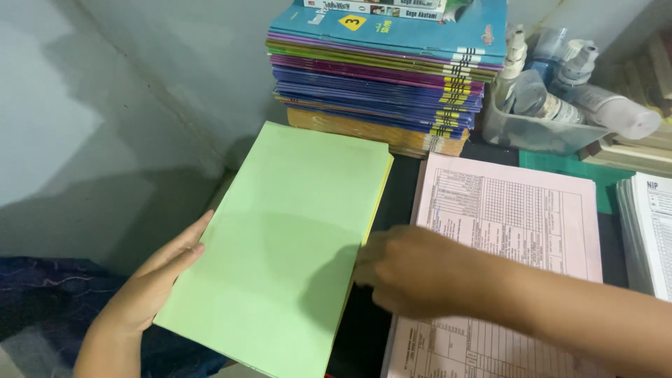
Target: Sorting and verifying information on various printed forms and documents on a desk
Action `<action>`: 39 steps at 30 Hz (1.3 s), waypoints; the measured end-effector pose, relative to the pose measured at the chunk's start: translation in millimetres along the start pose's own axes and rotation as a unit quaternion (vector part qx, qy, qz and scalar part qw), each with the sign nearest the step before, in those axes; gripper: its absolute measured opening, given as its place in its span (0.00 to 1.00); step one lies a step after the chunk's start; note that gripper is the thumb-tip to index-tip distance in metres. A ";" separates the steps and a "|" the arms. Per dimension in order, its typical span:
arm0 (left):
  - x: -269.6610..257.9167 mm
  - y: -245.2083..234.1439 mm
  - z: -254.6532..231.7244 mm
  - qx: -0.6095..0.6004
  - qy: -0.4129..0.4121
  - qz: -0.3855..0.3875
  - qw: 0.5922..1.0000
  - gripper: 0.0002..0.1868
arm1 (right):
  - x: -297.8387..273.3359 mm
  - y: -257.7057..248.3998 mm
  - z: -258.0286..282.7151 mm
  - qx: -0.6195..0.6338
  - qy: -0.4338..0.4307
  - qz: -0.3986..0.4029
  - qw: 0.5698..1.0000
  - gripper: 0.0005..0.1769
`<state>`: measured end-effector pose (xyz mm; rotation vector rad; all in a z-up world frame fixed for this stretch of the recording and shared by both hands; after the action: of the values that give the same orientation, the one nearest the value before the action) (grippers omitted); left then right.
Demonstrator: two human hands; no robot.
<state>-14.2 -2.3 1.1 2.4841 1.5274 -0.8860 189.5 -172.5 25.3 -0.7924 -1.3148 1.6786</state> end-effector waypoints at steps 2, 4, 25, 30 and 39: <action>-2.5 4.5 -1.7 0.006 0.010 0.028 1.000 0.34 | 5.9 -8.1 -28.7 0.003 0.086 0.025 0.996 0.10; -1.3 6.3 1.5 0.012 0.019 0.054 0.998 0.37 | 9.5 -14.0 -56.6 0.005 0.171 0.051 0.984 0.20; -5.7 20.8 -28.3 0.364 0.114 0.007 0.924 0.38 | -77.0 -42.2 -69.6 -0.239 0.222 -0.123 0.937 0.04; -53.7 102.3 -57.9 0.462 0.252 0.178 0.832 0.38 | -156.8 -45.1 -50.0 -0.274 0.237 -0.130 0.923 0.12; -59.5 220.0 -61.4 0.498 0.707 0.048 0.499 0.10 | -237.4 -25.1 -55.5 -0.177 0.233 -0.261 0.920 0.09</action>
<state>177.6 -135.4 35.7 4.5340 0.6821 1.2644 349.5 -358.1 31.7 -0.8814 -1.3428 0.7787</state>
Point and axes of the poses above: each hand's wrist, its own x-axis towards the middle knuckle, its own y-axis out of the palm, z = x × y, the point moved 5 cm from there along x, towards the middle knuckle, and after that the axes turned 7 degrees about -z, right-handed, at the moved point
